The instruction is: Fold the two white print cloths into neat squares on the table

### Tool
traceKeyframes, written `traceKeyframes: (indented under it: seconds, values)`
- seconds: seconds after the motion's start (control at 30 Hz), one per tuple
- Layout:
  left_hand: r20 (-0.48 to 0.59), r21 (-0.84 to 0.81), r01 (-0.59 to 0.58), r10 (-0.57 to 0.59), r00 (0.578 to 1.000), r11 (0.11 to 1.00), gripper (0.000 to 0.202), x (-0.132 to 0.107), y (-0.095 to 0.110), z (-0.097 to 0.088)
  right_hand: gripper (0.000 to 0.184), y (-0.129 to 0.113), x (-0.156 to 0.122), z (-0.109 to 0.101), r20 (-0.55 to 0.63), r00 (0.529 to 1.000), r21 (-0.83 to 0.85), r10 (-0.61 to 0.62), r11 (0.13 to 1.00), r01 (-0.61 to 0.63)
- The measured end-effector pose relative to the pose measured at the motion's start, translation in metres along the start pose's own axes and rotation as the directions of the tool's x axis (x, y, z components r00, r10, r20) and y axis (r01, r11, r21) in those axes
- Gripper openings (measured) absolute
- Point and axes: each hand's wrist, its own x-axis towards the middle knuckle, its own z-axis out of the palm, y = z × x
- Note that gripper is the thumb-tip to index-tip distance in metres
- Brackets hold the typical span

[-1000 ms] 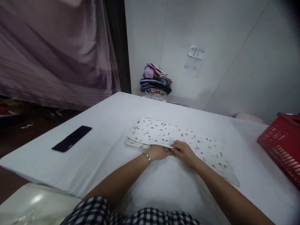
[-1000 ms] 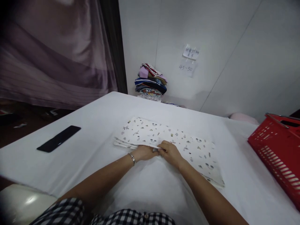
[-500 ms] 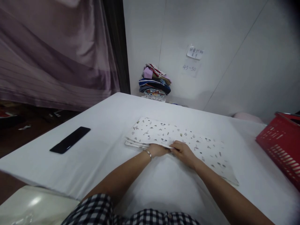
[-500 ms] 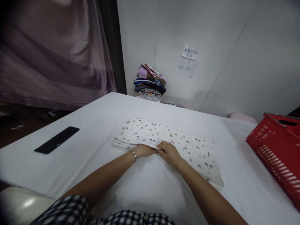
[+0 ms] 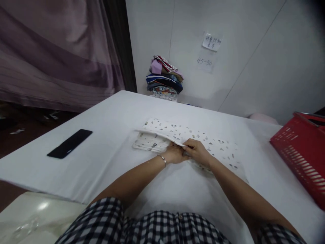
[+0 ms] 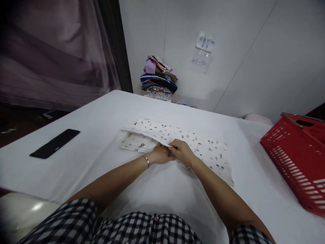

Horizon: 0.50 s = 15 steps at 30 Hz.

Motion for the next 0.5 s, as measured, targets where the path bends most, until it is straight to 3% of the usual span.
traceKeyframes:
  seconds: [0.2,0.33,0.43,0.5]
  values:
    - [-0.014,0.027,-0.108,0.108,0.994,0.994,0.06,0.007,0.01,0.002,0.016,0.002,0.002,-0.003,0.017,1.0,-0.073,-0.008,0.997,0.009]
    - [0.05,0.078,-0.079,0.076,0.996,0.994,0.051,0.014,0.014,0.006,0.016,0.004,0.005,-0.003,0.065,0.998,-0.09,-0.006,0.996,0.012]
    - [0.028,0.063,-0.066,0.065,0.998,0.996,0.056,0.014,0.019,0.008,0.013,0.006,0.007,-0.003,0.038,0.998,-0.033,0.042,0.999,-0.04]
    - [-0.019,0.034,-0.117,0.118,0.993,0.993,0.058,0.015,0.023,0.007,0.013,0.007,0.009,-0.003,0.005,0.991,0.063,0.131,0.989,-0.131]
